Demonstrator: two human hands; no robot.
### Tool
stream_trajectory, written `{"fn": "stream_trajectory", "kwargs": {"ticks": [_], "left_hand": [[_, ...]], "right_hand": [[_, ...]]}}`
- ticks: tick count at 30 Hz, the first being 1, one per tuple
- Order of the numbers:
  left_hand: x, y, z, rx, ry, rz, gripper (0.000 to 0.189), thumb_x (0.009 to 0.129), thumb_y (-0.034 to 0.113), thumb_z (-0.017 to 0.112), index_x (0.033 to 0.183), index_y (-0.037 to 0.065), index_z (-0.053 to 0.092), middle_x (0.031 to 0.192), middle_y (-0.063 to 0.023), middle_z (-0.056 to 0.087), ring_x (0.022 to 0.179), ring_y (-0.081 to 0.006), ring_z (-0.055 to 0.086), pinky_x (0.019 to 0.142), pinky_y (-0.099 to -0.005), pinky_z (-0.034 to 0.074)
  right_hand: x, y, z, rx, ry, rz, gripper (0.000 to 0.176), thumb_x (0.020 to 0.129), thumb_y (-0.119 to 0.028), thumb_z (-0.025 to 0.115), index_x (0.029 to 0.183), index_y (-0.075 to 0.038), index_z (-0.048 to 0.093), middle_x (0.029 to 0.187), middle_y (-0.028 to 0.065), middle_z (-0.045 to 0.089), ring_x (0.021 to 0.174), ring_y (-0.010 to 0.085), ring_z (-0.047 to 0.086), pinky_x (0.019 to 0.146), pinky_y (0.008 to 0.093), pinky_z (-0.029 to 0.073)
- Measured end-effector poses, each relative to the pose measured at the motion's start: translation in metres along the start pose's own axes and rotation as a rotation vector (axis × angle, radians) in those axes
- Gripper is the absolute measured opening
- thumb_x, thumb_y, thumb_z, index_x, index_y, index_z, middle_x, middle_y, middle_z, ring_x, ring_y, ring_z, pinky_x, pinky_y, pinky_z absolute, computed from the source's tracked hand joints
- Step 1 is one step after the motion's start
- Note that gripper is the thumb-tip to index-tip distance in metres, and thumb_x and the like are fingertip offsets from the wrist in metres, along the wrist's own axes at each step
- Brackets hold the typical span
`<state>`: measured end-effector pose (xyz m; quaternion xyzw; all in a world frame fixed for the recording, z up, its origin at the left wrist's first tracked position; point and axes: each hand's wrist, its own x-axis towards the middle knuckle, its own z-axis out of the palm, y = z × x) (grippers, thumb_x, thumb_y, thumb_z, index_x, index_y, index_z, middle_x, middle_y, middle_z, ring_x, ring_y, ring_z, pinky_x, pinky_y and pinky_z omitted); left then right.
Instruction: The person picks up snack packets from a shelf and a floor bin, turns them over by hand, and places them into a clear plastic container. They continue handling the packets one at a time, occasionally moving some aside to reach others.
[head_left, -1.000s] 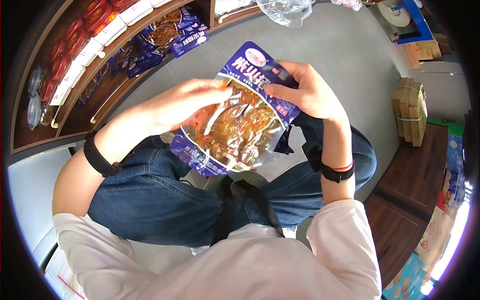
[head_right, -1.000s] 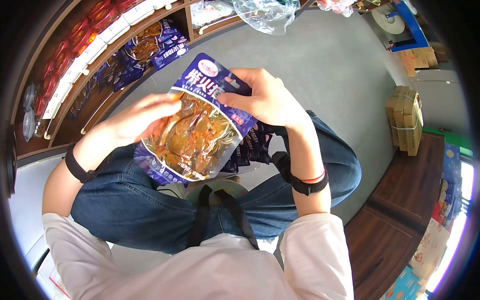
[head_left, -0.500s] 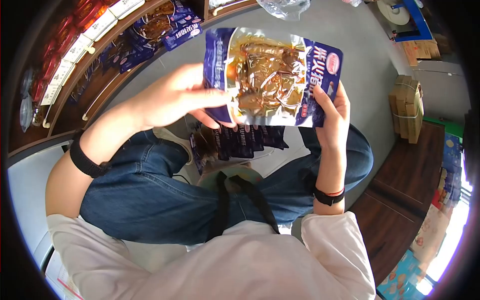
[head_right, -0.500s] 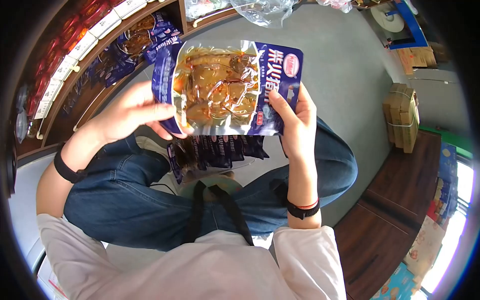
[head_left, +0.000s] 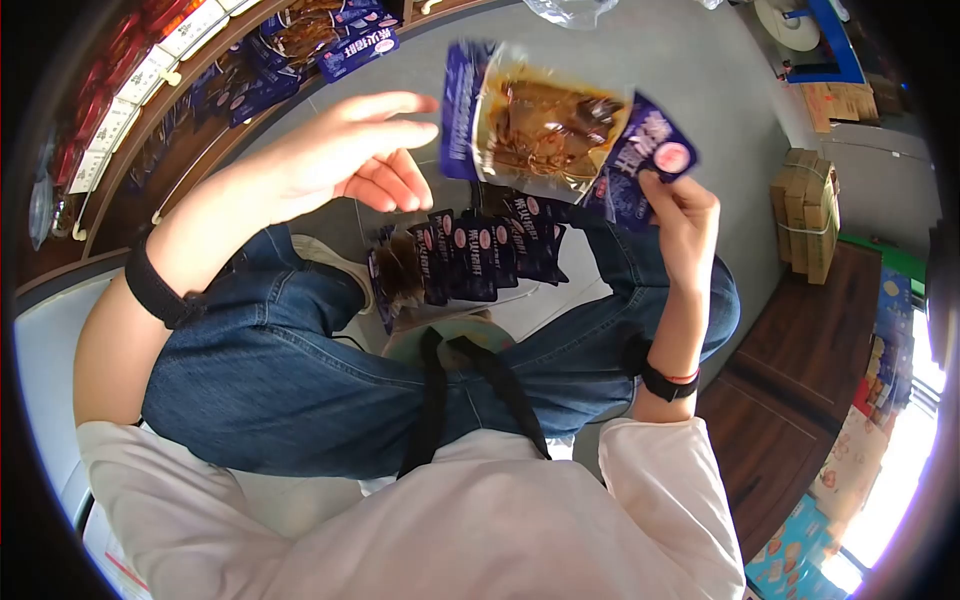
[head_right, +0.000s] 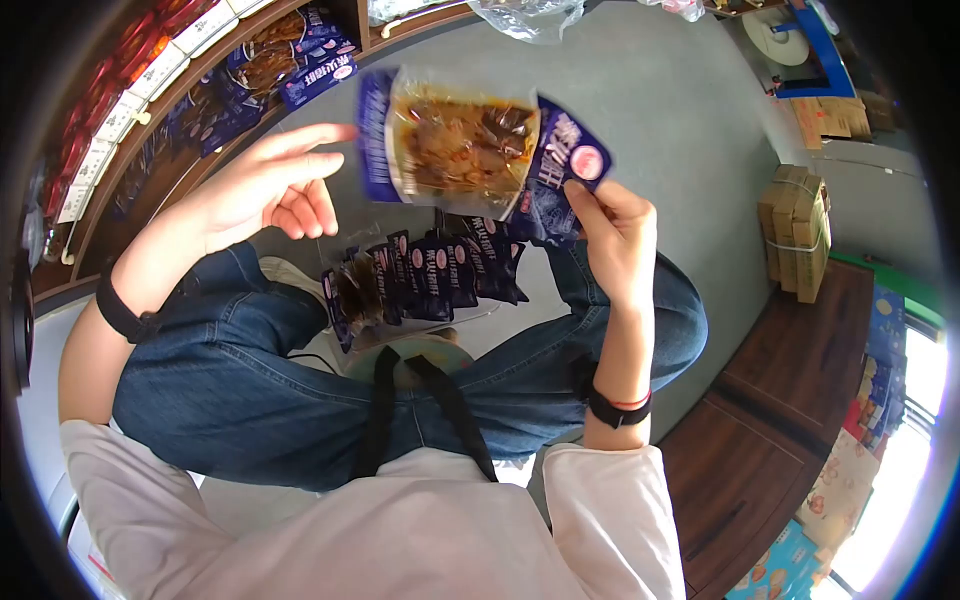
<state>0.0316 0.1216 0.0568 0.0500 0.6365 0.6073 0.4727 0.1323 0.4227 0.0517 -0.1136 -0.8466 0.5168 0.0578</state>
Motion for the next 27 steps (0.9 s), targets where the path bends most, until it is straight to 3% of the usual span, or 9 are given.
{"fn": "stream_trajectory", "kwargs": {"ticks": [2, 4, 5, 7, 13, 15, 17, 23, 27], "left_hand": [[0.001, -0.003, -0.005, -0.061, 0.045, -0.02, 0.042, 0.09, 0.027, 0.046, 0.127, 0.009, 0.039, 0.075, -0.0096, 0.06, 0.066, -0.0115, 0.061, 0.057, -0.0182, 0.049], [0.004, -0.006, -0.012, -0.06, 0.062, -0.004, 0.041, 0.09, 0.028, 0.046, 0.127, 0.01, 0.04, 0.077, -0.0099, 0.06, 0.068, -0.0114, 0.061, 0.059, -0.0182, 0.049], [0.005, -0.008, -0.014, -0.06, 0.082, 0.011, 0.04, 0.091, 0.028, 0.045, 0.126, 0.011, 0.041, 0.079, -0.0102, 0.061, 0.069, -0.0113, 0.06, 0.06, -0.0182, 0.049], [0.004, -0.007, -0.015, -0.038, 0.073, 0.025, 0.037, 0.091, 0.026, 0.042, 0.126, 0.012, 0.042, 0.082, -0.0101, 0.061, 0.071, -0.011, 0.06, 0.062, -0.0184, 0.049], [-0.002, 0.004, -0.01, 0.044, 0.003, 0.048, 0.034, 0.092, 0.021, 0.039, 0.125, 0.013, 0.043, 0.083, -0.0095, 0.062, 0.071, -0.0098, 0.06, 0.064, -0.0191, 0.049], [0.001, 0.001, -0.011, 0.042, 0.007, 0.044, 0.034, 0.092, 0.022, 0.039, 0.124, 0.013, 0.044, 0.084, -0.0099, 0.063, 0.071, -0.0094, 0.06, 0.064, -0.0191, 0.049], [0.0, 0.003, -0.009, 0.03, -0.004, 0.031, 0.033, 0.092, 0.022, 0.039, 0.123, 0.013, 0.044, 0.085, -0.0101, 0.063, 0.071, -0.0094, 0.06, 0.064, -0.0192, 0.049], [-0.001, 0.002, -0.014, 0.022, -0.022, 0.039, 0.032, 0.092, 0.023, 0.039, 0.121, 0.011, 0.046, 0.086, -0.0103, 0.063, 0.073, -0.0093, 0.06, 0.065, -0.0195, 0.049], [0.001, 0.002, -0.016, 0.019, -0.014, 0.043, 0.031, 0.092, 0.023, 0.039, 0.119, 0.011, 0.047, 0.087, -0.0097, 0.063, 0.073, -0.0095, 0.06, 0.065, -0.0195, 0.049]], "right_hand": [[0.011, 0.026, 0.001, -0.303, -0.126, 0.074, 0.012, 0.082, -0.009, 0.055, 0.078, 0.002, 0.058, 0.055, 0.0015, 0.05, 0.05, 0.0056, 0.044, 0.045, 0.0228, 0.036], [0.021, 0.064, 0.01, -0.42, -0.233, 0.085, 0.014, 0.079, -0.007, 0.05, 0.088, 0.002, 0.058, 0.057, 0.0135, 0.052, 0.05, 0.013, 0.051, 0.051, 0.0276, 0.042], [0.025, 0.083, 0.011, -0.5, -0.297, 0.1, 0.023, 0.077, -0.005, 0.049, 0.096, -0.003, 0.061, 0.068, 0.0207, 0.059, 0.058, 0.0237, 0.06, 0.058, 0.0318, 0.046], [0.031, 0.112, 0.013, -0.623, -0.346, 0.08, 0.03, 0.076, -0.004, 0.048, 0.102, -0.008, 0.061, 0.081, 0.0246, 0.059, 0.071, 0.0353, 0.062, 0.066, 0.037, 0.048], [0.032, 0.12, 0.04, -0.641, -0.304, -0.065, 0.031, 0.076, -0.005, 0.048, 0.103, -0.01, 0.062, 0.082, 0.0245, 0.059, 0.078, 0.0395, 0.058, 0.071, 0.042, 0.048], [0.028, 0.137, 0.056, -0.692, -0.388, -0.171, 0.026, 0.074, -0.007, 0.05, 0.099, -0.006, 0.058, 0.078, 0.0238, 0.059, 0.076, 0.04, 0.058, 0.069, 0.0462, 0.048], [0.025, 0.135, 0.076, -0.844, -0.456, -0.055, 0.029, 0.073, -0.006, 0.051, 0.102, -0.006, 0.054, 0.077, 0.0249, 0.059, 0.075, 0.0412, 0.058, 0.069, 0.0467, 0.049], [0.036, 0.166, 0.114, -0.877, -0.54, -0.079, 0.025, 0.071, -0.006, 0.054, 0.096, -0.005, 0.053, 0.082, 0.0232, 0.061, 0.08, 0.0392, 0.059, 0.071, 0.0455, 0.049], [0.026, 0.191, 0.12, -0.893, -0.543, 0.066, 0.032, 0.071, -0.007, 0.055, 0.102, -0.007, 0.055, 0.09, 0.0226, 0.061, 0.087, 0.0368, 0.059, 0.078, 0.0442, 0.047]]}}
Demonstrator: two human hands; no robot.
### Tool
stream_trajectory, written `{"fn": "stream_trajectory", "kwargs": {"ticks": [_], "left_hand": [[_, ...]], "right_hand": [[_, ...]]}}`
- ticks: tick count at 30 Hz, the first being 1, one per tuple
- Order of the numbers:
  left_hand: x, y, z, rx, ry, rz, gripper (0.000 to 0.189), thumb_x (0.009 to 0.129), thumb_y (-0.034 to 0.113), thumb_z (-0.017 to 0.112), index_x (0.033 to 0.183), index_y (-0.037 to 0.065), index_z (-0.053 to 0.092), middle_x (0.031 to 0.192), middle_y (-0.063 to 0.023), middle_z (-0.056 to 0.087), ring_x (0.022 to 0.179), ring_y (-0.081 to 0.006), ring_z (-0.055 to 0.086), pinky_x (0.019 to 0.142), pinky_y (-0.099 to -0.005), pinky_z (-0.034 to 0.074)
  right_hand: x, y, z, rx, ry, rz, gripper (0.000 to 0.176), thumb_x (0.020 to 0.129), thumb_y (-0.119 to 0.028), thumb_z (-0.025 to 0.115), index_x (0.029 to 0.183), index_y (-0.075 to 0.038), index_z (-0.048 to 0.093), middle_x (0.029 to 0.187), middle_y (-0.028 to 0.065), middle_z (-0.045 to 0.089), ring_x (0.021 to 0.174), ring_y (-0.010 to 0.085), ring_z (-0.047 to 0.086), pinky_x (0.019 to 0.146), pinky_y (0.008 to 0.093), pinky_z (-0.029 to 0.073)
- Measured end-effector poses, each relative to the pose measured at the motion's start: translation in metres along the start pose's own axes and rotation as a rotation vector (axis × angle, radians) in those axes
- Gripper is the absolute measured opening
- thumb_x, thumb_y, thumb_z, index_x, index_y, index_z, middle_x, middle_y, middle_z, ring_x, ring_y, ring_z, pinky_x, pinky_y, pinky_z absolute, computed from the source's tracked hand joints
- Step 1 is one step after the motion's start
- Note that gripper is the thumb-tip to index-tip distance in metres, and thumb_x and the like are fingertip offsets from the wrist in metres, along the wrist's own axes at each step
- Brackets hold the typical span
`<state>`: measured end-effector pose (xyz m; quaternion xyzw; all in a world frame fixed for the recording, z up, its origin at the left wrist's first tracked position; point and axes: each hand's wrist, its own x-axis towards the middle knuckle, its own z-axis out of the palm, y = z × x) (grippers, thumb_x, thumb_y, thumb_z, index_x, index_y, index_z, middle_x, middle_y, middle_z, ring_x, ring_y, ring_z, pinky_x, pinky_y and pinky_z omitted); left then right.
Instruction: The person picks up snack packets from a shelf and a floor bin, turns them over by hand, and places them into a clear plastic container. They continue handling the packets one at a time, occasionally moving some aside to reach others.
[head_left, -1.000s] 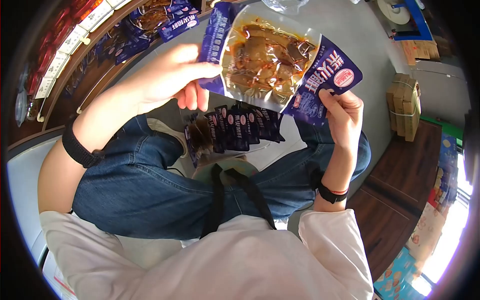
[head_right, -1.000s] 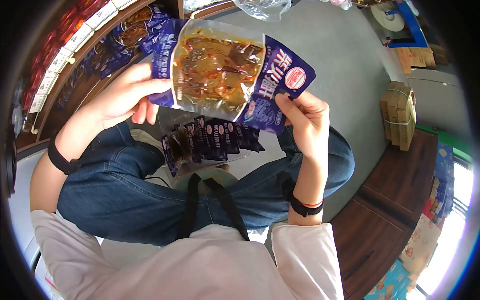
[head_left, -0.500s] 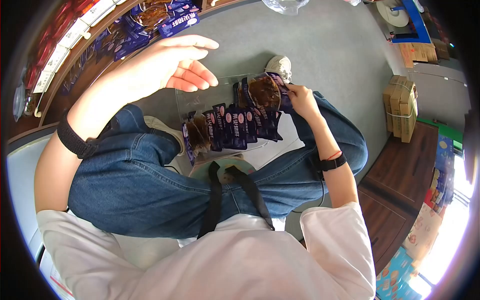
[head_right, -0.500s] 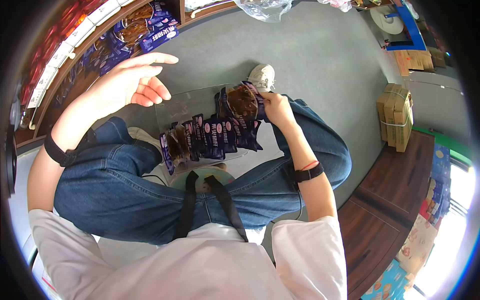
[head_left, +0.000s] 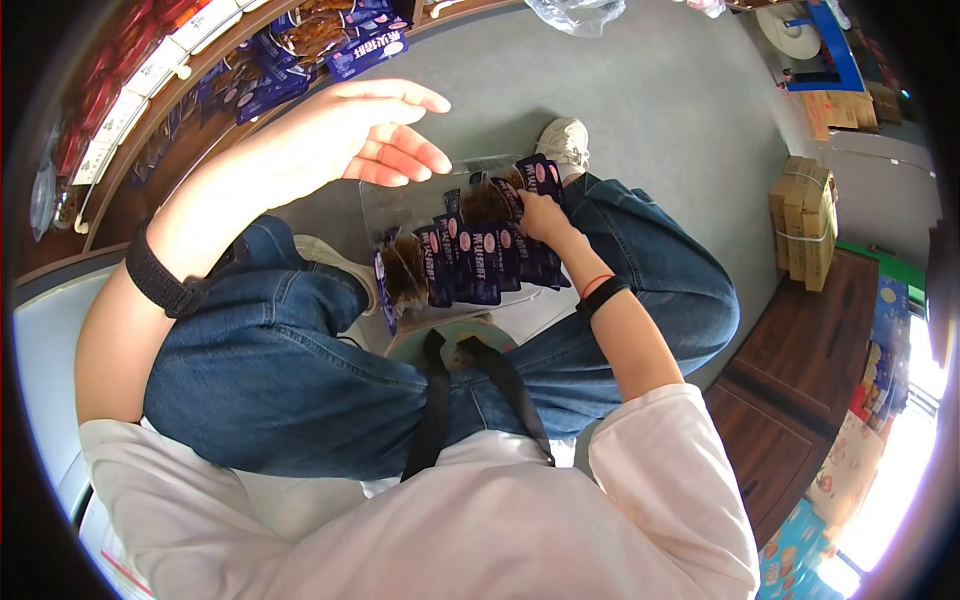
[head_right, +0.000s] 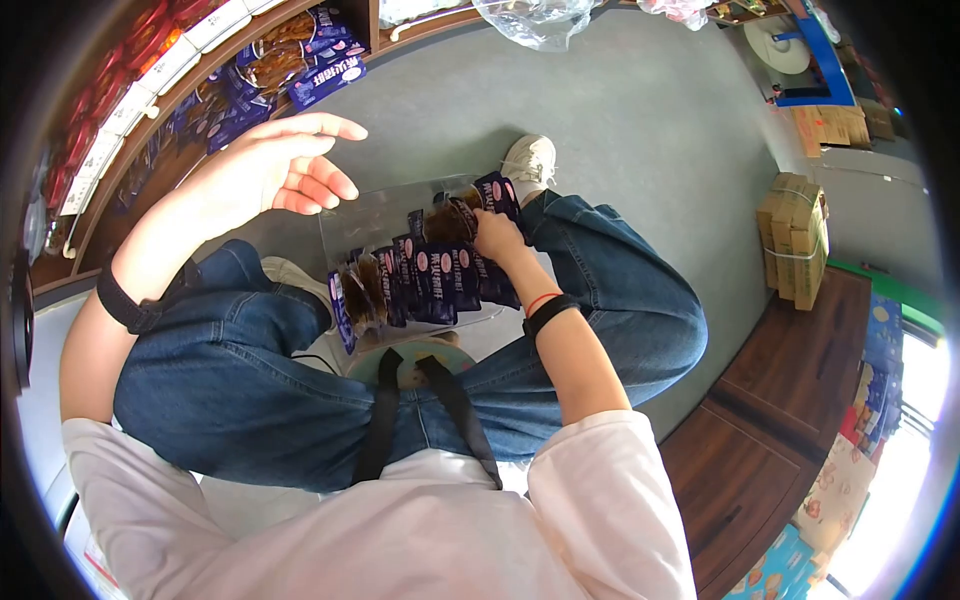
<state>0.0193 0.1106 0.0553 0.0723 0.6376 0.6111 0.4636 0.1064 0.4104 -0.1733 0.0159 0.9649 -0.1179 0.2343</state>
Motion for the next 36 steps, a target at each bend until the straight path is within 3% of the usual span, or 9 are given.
{"fn": "stream_trajectory", "kwargs": {"ticks": [6, 12, 15, 18, 20, 26, 28, 32, 36], "left_hand": [[-0.002, 0.003, 0.002, 0.024, -0.009, 0.011, 0.031, 0.092, 0.023, 0.039, 0.119, 0.01, 0.047, 0.087, -0.0096, 0.063, 0.074, -0.0097, 0.061, 0.066, -0.0201, 0.049], [0.002, 0.001, 0.0, -0.002, -0.02, 0.008, 0.03, 0.092, 0.021, 0.035, 0.116, 0.008, 0.048, 0.088, -0.0109, 0.063, 0.075, -0.0108, 0.061, 0.068, -0.0204, 0.049], [-0.002, 0.004, 0.001, -0.003, -0.032, 0.004, 0.03, 0.093, 0.021, 0.033, 0.115, 0.008, 0.048, 0.088, -0.0116, 0.063, 0.075, -0.0113, 0.061, 0.068, -0.0209, 0.049], [-0.001, 0.006, 0.001, -0.009, -0.027, -0.013, 0.03, 0.093, 0.022, 0.033, 0.115, 0.008, 0.049, 0.087, -0.0117, 0.063, 0.075, -0.011, 0.06, 0.068, -0.0212, 0.049], [-0.001, 0.003, -0.001, -0.023, -0.022, -0.031, 0.03, 0.093, 0.023, 0.034, 0.114, 0.008, 0.049, 0.087, -0.0116, 0.063, 0.075, -0.0109, 0.06, 0.068, -0.0212, 0.048], [0.001, 0.002, 0.0, -0.016, -0.014, -0.029, 0.031, 0.093, 0.026, 0.036, 0.113, 0.008, 0.05, 0.086, -0.0107, 0.063, 0.074, -0.0103, 0.059, 0.069, -0.0213, 0.048], [0.003, 0.002, 0.001, -0.009, -0.019, -0.034, 0.031, 0.093, 0.027, 0.036, 0.113, 0.008, 0.05, 0.086, -0.0103, 0.063, 0.074, -0.0102, 0.059, 0.069, -0.0214, 0.048], [0.003, 0.0, -0.001, -0.004, -0.022, -0.026, 0.031, 0.093, 0.028, 0.037, 0.113, 0.009, 0.05, 0.087, -0.0094, 0.063, 0.074, -0.0097, 0.059, 0.07, -0.0213, 0.048], [0.003, -0.001, -0.003, -0.002, -0.023, -0.003, 0.031, 0.093, 0.028, 0.037, 0.113, 0.008, 0.05, 0.087, -0.009, 0.063, 0.074, -0.0091, 0.059, 0.07, -0.0209, 0.048]], "right_hand": [[0.002, -0.009, -0.026, -0.122, -0.175, 0.091, 0.032, 0.071, -0.02, 0.057, 0.102, -0.008, 0.059, 0.097, 0.0201, 0.061, 0.091, 0.035, 0.059, 0.08, 0.0428, 0.047], [0.013, -0.008, -0.019, 0.0, -0.026, 0.072, 0.028, 0.078, -0.02, 0.051, 0.099, -0.003, 0.059, 0.09, 0.024, 0.06, 0.092, 0.0375, 0.058, 0.081, 0.0446, 0.046], [0.015, 0.007, -0.018, 0.247, 0.265, 0.08, 0.036, 0.083, -0.021, 0.045, 0.106, 0.004, 0.055, 0.106, 0.0258, 0.055, 0.103, 0.0388, 0.051, 0.087, 0.042, 0.043], [0.019, 0.022, -0.018, 0.301, 0.196, 0.139, 0.035, 0.082, -0.023, 0.05, 0.105, 0.002, 0.056, 0.112, 0.0258, 0.051, 0.101, 0.038, 0.053, 0.089, 0.0405, 0.042], [0.016, 0.025, -0.016, 0.198, 0.183, -0.122, 0.03, 0.078, -0.025, 0.057, 0.094, 0.0, 0.057, 0.102, 0.024, 0.058, 0.092, 0.0375, 0.057, 0.083, 0.0414, 0.045], [0.018, 0.007, -0.055, 0.3, 0.37, 0.004, 0.031, 0.075, -0.019, 0.063, 0.102, -0.006, 0.054, 0.08, 0.0164, 0.061, 0.075, 0.0285, 0.061, 0.071, 0.0363, 0.048], [0.019, 0.013, -0.053, -0.055, 0.758, -0.35, 0.035, 0.075, -0.02, 0.06, 0.108, -0.01, 0.053, 0.07, 0.0146, 0.059, 0.078, 0.034, 0.06, 0.072, 0.04, 0.048], [0.022, 0.027, -0.047, 0.106, 0.213, -0.042, 0.035, 0.08, -0.025, 0.057, 0.113, -0.015, 0.051, 0.093, 0.0173, 0.061, 0.087, 0.0387, 0.058, 0.078, 0.0431, 0.047], [0.019, 0.028, -0.055, 0.101, 0.223, -0.072, 0.043, 0.08, -0.036, 0.057, 0.114, -0.011, 0.049, 0.088, 0.021, 0.062, 0.084, 0.0392, 0.059, 0.076, 0.0435, 0.047]]}}
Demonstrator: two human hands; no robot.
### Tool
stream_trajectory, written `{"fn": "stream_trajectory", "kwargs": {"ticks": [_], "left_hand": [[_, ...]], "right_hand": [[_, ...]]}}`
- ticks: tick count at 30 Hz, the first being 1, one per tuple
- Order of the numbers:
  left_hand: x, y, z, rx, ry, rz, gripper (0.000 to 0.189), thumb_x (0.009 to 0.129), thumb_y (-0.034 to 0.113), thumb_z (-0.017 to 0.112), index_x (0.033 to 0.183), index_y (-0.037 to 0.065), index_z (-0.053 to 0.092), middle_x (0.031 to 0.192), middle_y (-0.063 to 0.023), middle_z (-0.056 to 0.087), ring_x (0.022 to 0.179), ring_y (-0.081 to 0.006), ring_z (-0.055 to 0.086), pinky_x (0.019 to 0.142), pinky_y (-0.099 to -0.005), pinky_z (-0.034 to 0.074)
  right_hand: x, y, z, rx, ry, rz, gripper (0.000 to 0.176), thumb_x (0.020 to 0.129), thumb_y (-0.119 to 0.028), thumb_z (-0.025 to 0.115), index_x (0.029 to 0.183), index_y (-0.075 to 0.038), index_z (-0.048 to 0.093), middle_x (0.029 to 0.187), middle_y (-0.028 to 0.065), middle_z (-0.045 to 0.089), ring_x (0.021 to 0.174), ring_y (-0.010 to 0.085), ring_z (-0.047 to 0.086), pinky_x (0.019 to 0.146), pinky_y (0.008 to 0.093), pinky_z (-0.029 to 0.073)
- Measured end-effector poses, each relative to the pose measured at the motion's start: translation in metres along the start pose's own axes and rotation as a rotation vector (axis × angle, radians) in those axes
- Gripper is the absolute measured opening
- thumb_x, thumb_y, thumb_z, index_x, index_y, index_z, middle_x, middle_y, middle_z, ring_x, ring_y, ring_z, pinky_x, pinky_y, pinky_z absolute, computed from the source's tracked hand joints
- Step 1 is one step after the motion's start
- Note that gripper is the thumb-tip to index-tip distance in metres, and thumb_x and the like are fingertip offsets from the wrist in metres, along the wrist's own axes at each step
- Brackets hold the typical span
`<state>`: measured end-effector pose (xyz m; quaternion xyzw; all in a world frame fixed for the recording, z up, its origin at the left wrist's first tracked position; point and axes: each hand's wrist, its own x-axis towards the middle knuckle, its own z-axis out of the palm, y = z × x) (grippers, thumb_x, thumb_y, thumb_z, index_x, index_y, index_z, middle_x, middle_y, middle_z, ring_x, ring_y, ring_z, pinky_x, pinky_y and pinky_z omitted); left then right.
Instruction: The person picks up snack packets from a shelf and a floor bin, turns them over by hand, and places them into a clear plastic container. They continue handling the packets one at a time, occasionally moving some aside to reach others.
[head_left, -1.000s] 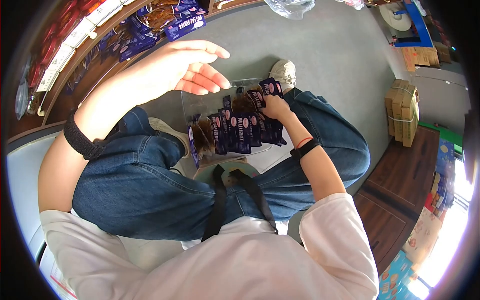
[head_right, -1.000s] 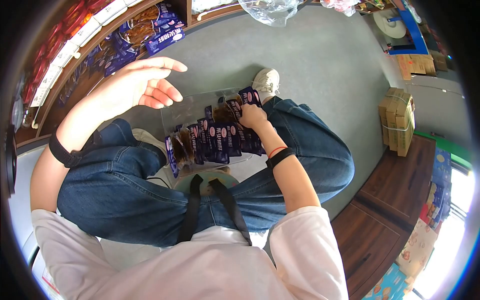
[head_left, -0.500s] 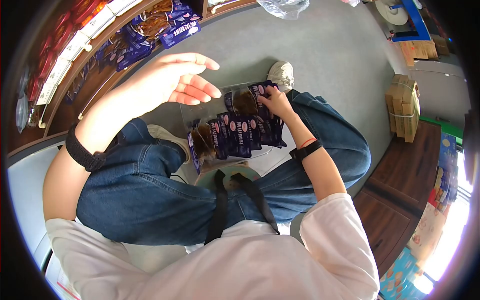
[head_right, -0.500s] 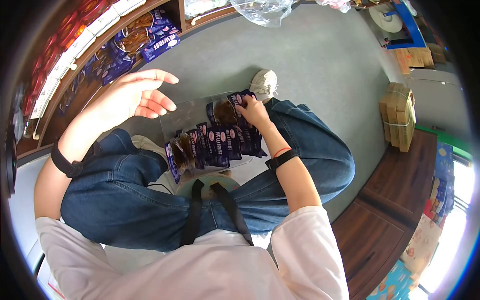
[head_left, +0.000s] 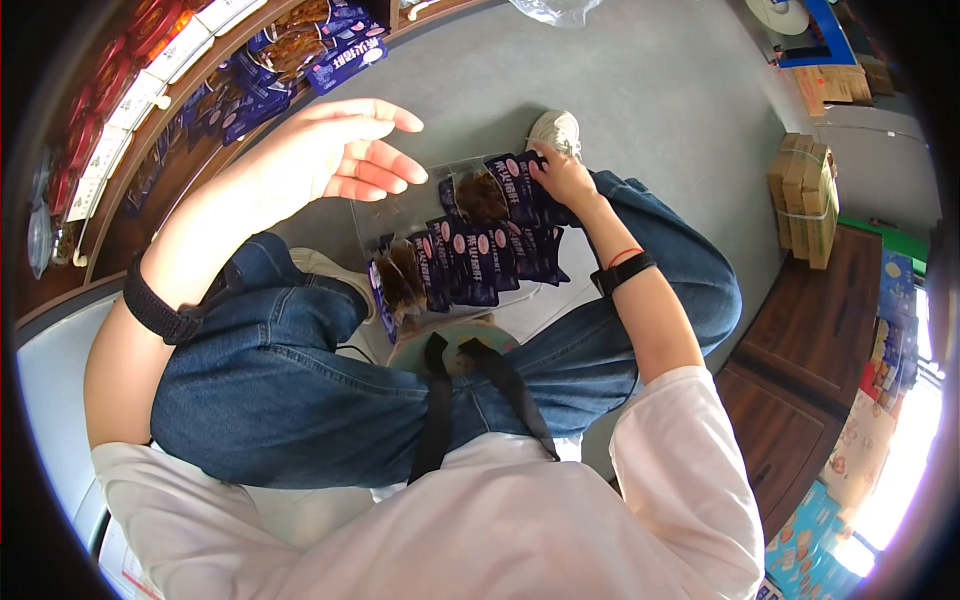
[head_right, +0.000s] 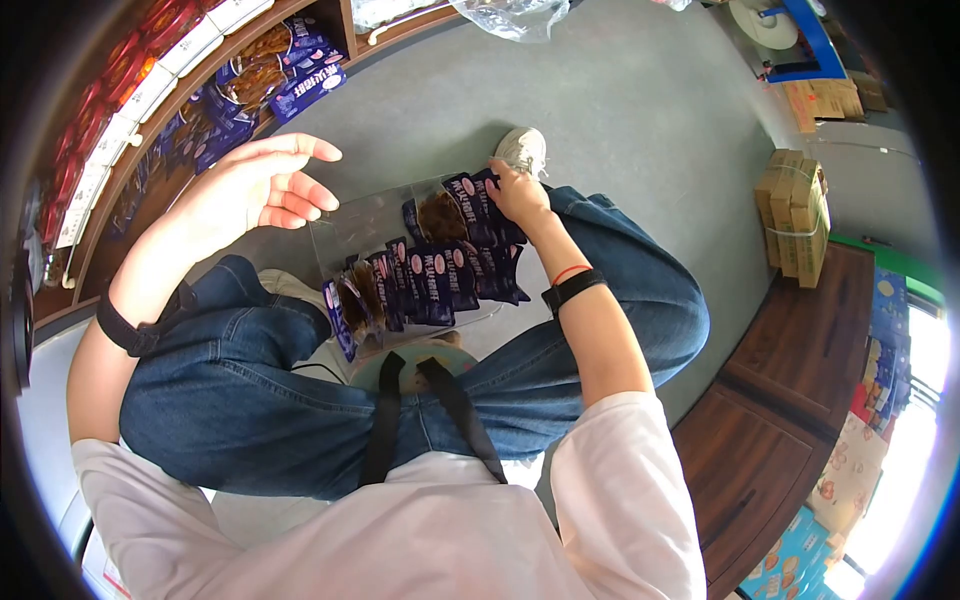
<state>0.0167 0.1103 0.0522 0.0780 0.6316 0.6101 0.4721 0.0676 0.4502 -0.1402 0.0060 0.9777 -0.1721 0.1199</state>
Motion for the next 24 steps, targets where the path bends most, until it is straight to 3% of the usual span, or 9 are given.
{"fn": "stream_trajectory", "kwargs": {"ticks": [2, 3, 6, 7, 10, 13, 16, 20, 24], "left_hand": [[0.0, -0.001, 0.001, -0.006, -0.002, 0.003, 0.031, 0.093, 0.028, 0.037, 0.113, 0.008, 0.05, 0.087, -0.009, 0.063, 0.074, -0.0091, 0.059, 0.069, -0.0209, 0.048], [-0.001, -0.002, 0.001, -0.016, 0.003, 0.006, 0.031, 0.093, 0.027, 0.037, 0.113, 0.008, 0.051, 0.087, -0.0091, 0.063, 0.073, -0.0091, 0.059, 0.069, -0.0209, 0.049], [0.002, -0.006, 0.0, -0.004, -0.009, -0.006, 0.031, 0.093, 0.027, 0.037, 0.112, 0.008, 0.051, 0.086, -0.0093, 0.063, 0.072, -0.0092, 0.06, 0.068, -0.0209, 0.049], [0.003, -0.008, 0.0, -0.006, -0.01, 0.001, 0.031, 0.093, 0.027, 0.037, 0.112, 0.008, 0.052, 0.086, -0.0096, 0.063, 0.072, -0.0092, 0.06, 0.067, -0.0209, 0.05], [0.005, -0.009, 0.002, -0.012, -0.018, 0.016, 0.03, 0.093, 0.027, 0.037, 0.112, 0.008, 0.052, 0.086, -0.0096, 0.063, 0.073, -0.0088, 0.06, 0.067, -0.0206, 0.05], [0.007, -0.007, 0.004, 0.014, -0.028, 0.031, 0.03, 0.093, 0.027, 0.038, 0.112, 0.009, 0.052, 0.086, -0.0093, 0.063, 0.072, -0.0082, 0.06, 0.067, -0.0204, 0.05], [0.006, -0.008, 0.004, 0.046, -0.035, 0.038, 0.031, 0.092, 0.027, 0.039, 0.113, 0.009, 0.051, 0.087, -0.0088, 0.063, 0.073, -0.0079, 0.06, 0.068, -0.02, 0.05], [0.006, -0.009, 0.002, 0.028, -0.055, 0.047, 0.031, 0.092, 0.027, 0.039, 0.114, 0.009, 0.051, 0.088, -0.0082, 0.063, 0.074, -0.0077, 0.06, 0.068, -0.0198, 0.049], [0.003, -0.009, -0.001, 0.021, -0.056, 0.083, 0.031, 0.092, 0.028, 0.039, 0.115, 0.009, 0.051, 0.089, -0.0079, 0.063, 0.074, -0.0074, 0.06, 0.069, -0.0196, 0.049]], "right_hand": [[-0.007, -0.024, -0.024, -0.27, -0.065, 0.323, 0.059, 0.076, -0.048, 0.057, 0.109, 0.001, 0.05, 0.093, 0.0233, 0.061, 0.089, 0.0356, 0.059, 0.077, 0.0415, 0.048], [-0.009, -0.017, -0.026, -0.279, -0.047, 0.341, 0.068, 0.073, -0.056, 0.056, 0.102, 0.006, 0.052, 0.093, 0.0247, 0.06, 0.091, 0.0346, 0.059, 0.077, 0.0409, 0.048], [-0.024, -0.026, -0.053, -0.234, -0.64, 0.417, 0.047, 0.078, -0.046, 0.055, 0.071, 0.0, 0.062, 0.066, 0.0125, 0.064, 0.063, 0.0198, 0.065, 0.061, 0.0315, 0.052], [-0.032, -0.024, -0.049, -0.231, -0.661, 0.341, 0.044, 0.079, -0.042, 0.056, 0.062, -0.001, 0.061, 0.054, 0.0074, 0.061, 0.051, 0.014, 0.062, 0.056, 0.0275, 0.051], [-0.058, -0.047, -0.032, -0.348, -0.747, 0.27, 0.027, 0.077, -0.026, 0.056, 0.079, 0.0, 0.063, 0.076, 0.0136, 0.066, 0.063, 0.0215, 0.065, 0.062, 0.0326, 0.052], [-0.073, -0.038, 0.007, -0.52, -0.55, 0.081, 0.023, 0.075, -0.018, 0.054, 0.087, -0.001, 0.063, 0.091, 0.0177, 0.064, 0.078, 0.028, 0.065, 0.069, 0.0366, 0.052], [-0.067, -0.032, 0.003, -0.443, -0.519, 0.265, 0.021, 0.074, -0.016, 0.053, 0.086, -0.003, 0.063, 0.096, 0.0191, 0.062, 0.087, 0.0315, 0.062, 0.073, 0.0387, 0.05], [-0.064, -0.024, 0.006, -0.409, -0.314, 0.16, 0.027, 0.072, -0.022, 0.06, 0.088, 0.0, 0.061, 0.081, 0.0194, 0.063, 0.078, 0.0325, 0.063, 0.068, 0.0399, 0.052], [-0.064, -0.026, 0.02, -0.517, -0.266, 0.137, 0.021, 0.073, -0.024, 0.06, 0.082, -0.005, 0.062, 0.083, 0.0185, 0.063, 0.078, 0.0335, 0.063, 0.068, 0.0402, 0.052]]}}
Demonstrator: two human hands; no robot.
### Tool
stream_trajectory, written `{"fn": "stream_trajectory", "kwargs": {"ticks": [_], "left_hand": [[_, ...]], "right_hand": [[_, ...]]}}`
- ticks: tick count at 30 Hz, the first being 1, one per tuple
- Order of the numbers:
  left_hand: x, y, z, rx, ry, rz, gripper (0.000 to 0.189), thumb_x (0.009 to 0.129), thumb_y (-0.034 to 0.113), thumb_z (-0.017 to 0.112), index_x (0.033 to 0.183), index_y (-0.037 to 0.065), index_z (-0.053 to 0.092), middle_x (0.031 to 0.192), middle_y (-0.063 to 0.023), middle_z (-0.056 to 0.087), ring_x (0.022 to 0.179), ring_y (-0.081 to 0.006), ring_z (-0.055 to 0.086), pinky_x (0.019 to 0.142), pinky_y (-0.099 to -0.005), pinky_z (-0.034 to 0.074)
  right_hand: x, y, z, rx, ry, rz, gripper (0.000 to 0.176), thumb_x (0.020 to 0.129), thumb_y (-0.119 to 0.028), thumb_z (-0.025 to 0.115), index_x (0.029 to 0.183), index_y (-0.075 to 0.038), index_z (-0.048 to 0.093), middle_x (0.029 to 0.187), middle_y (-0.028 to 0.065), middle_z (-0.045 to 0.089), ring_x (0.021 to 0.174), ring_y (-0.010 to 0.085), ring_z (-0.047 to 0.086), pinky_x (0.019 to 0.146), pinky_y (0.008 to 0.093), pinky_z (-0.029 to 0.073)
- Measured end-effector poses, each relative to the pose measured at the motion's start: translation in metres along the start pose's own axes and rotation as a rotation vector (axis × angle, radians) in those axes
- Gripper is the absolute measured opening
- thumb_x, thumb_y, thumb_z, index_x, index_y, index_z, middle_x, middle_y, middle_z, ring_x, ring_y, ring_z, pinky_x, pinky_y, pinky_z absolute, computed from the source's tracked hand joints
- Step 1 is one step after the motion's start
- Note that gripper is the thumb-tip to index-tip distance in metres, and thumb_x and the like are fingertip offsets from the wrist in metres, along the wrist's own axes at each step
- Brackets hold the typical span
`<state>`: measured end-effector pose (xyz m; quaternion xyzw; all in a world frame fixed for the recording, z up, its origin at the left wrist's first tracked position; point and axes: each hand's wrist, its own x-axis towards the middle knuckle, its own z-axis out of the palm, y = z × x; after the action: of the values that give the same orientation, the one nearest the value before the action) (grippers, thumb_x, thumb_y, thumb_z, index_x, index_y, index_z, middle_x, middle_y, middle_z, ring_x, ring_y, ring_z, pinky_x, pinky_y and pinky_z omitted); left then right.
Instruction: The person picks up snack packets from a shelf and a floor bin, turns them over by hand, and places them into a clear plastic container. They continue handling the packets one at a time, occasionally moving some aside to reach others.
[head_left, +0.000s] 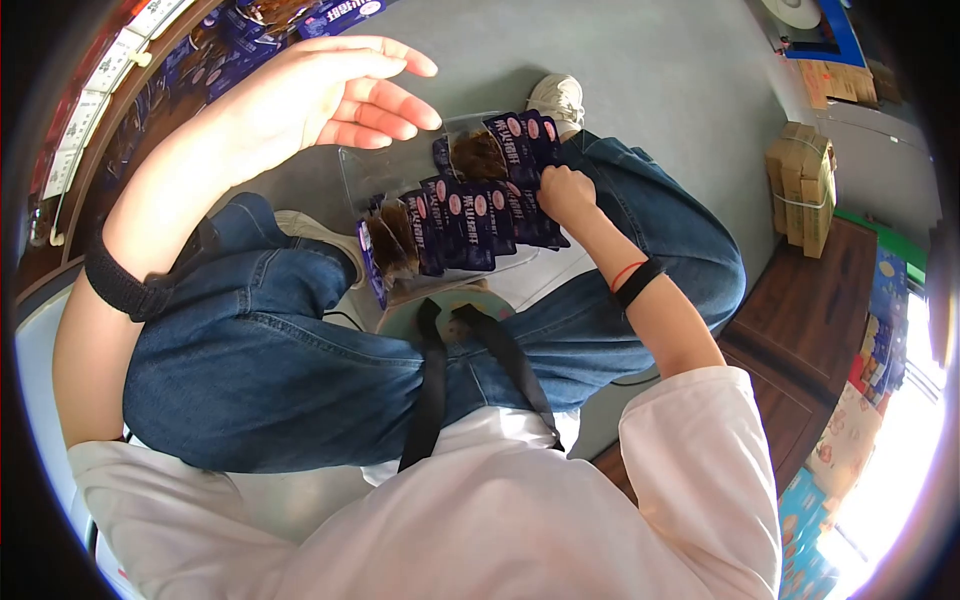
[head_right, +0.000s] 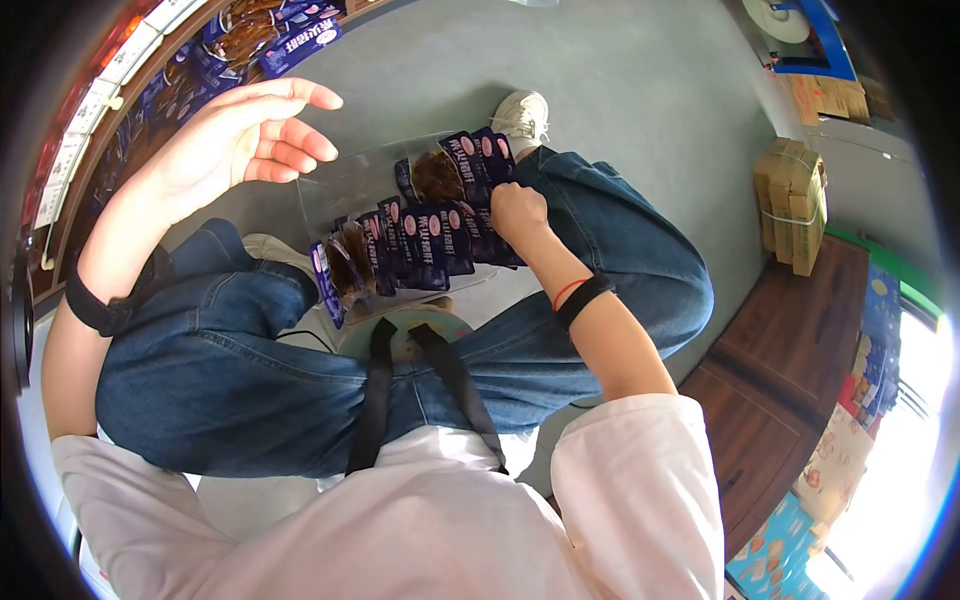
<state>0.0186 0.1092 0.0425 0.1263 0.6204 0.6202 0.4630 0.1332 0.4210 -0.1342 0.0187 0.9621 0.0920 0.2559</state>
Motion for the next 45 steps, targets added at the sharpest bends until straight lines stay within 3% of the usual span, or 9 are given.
{"fn": "stream_trajectory", "kwargs": {"ticks": [10, 12, 19, 22, 24, 28, 30, 32, 45], "left_hand": [[0.001, 0.0, 0.0, -0.007, 0.006, 0.001, 0.032, 0.092, 0.027, 0.039, 0.114, 0.009, 0.051, 0.09, -0.0078, 0.062, 0.075, -0.0077, 0.06, 0.069, -0.02, 0.05], [0.001, 0.0, 0.001, 0.021, 0.014, 0.006, 0.031, 0.093, 0.027, 0.038, 0.114, 0.008, 0.052, 0.089, -0.0078, 0.062, 0.074, -0.008, 0.06, 0.068, -0.0201, 0.05], [0.002, -0.003, -0.001, 0.006, 0.042, -0.016, 0.031, 0.093, 0.027, 0.038, 0.113, 0.008, 0.052, 0.088, -0.0076, 0.063, 0.074, -0.0082, 0.06, 0.068, -0.0204, 0.05], [0.002, -0.003, -0.001, 0.004, 0.033, -0.013, 0.032, 0.093, 0.028, 0.038, 0.113, 0.008, 0.052, 0.088, -0.0076, 0.063, 0.074, -0.0082, 0.06, 0.068, -0.0204, 0.05], [0.003, -0.002, 0.001, -0.021, 0.034, -0.037, 0.032, 0.093, 0.028, 0.037, 0.112, 0.007, 0.052, 0.088, -0.0078, 0.062, 0.073, -0.0084, 0.06, 0.069, -0.0207, 0.05], [0.003, -0.003, 0.001, -0.003, 0.027, -0.035, 0.032, 0.093, 0.027, 0.036, 0.112, 0.007, 0.052, 0.089, -0.0079, 0.062, 0.073, -0.0084, 0.06, 0.069, -0.021, 0.05], [0.004, -0.003, 0.001, 0.002, 0.032, -0.054, 0.032, 0.093, 0.027, 0.037, 0.112, 0.007, 0.052, 0.089, -0.0078, 0.062, 0.073, -0.0084, 0.06, 0.069, -0.0212, 0.05], [0.005, -0.003, 0.001, 0.006, 0.042, -0.056, 0.032, 0.093, 0.027, 0.037, 0.112, 0.007, 0.052, 0.089, -0.0077, 0.062, 0.073, -0.0084, 0.06, 0.069, -0.0212, 0.05], [-0.002, 0.029, -0.012, -0.078, 0.06, -0.002, 0.029, 0.091, 0.02, 0.04, 0.113, 0.005, 0.051, 0.091, -0.0098, 0.062, 0.079, -0.0143, 0.06, 0.074, -0.0246, 0.049]], "right_hand": [[0.004, 0.015, -0.002, 0.308, -0.017, -0.238, 0.019, 0.075, -0.013, 0.057, 0.08, 0.005, 0.06, 0.075, 0.0186, 0.064, 0.067, 0.0242, 0.065, 0.06, 0.0364, 0.053], [0.005, 0.014, -0.002, 0.644, -0.444, -0.036, 0.016, 0.077, -0.004, 0.049, 0.079, 0.007, 0.06, 0.073, 0.0175, 0.064, 0.057, 0.0219, 0.064, 0.053, 0.0319, 0.053], [0.016, 0.007, -0.01, 0.515, -0.801, 0.099, 0.021, 0.076, 0.003, 0.041, 0.07, 0.011, 0.06, 0.067, 0.0143, 0.065, 0.053, 0.0194, 0.064, 0.049, 0.0266, 0.053], [0.019, 0.009, -0.002, 0.435, -0.761, 0.109, 0.02, 0.077, -0.001, 0.044, 0.072, 0.008, 0.062, 0.066, 0.013, 0.065, 0.055, 0.0219, 0.064, 0.054, 0.0287, 0.054], [0.018, 0.012, 0.002, 0.107, -0.537, -0.232, 0.02, 0.079, -0.01, 0.05, 0.077, 0.005, 0.062, 0.069, 0.0134, 0.065, 0.063, 0.0255, 0.065, 0.062, 0.033, 0.053], [0.009, -0.014, -0.049, 0.099, -0.271, -0.173, 0.02, 0.079, -0.02, 0.053, 0.083, -0.002, 0.062, 0.07, 0.0132, 0.064, 0.07, 0.0286, 0.064, 0.067, 0.0378, 0.051], [0.012, -0.026, -0.051, 0.183, 0.098, -0.266, 0.021, 0.078, -0.024, 0.053, 0.089, -0.008, 0.06, 0.069, 0.0127, 0.063, 0.073, 0.0288, 0.063, 0.065, 0.0395, 0.051], [0.02, -0.033, -0.025, 0.22, 0.191, -0.348, 0.023, 0.075, -0.019, 0.055, 0.096, -0.01, 0.056, 0.088, 0.0154, 0.062, 0.079, 0.03, 0.062, 0.067, 0.04, 0.051], [0.077, -0.031, 0.041, 0.282, -0.625, -0.348, 0.028, 0.057, -0.011, 0.07, 0.083, -0.005, 0.064, 0.082, 0.0152, 0.063, 0.079, 0.0324, 0.062, 0.066, 0.0395, 0.051]]}}
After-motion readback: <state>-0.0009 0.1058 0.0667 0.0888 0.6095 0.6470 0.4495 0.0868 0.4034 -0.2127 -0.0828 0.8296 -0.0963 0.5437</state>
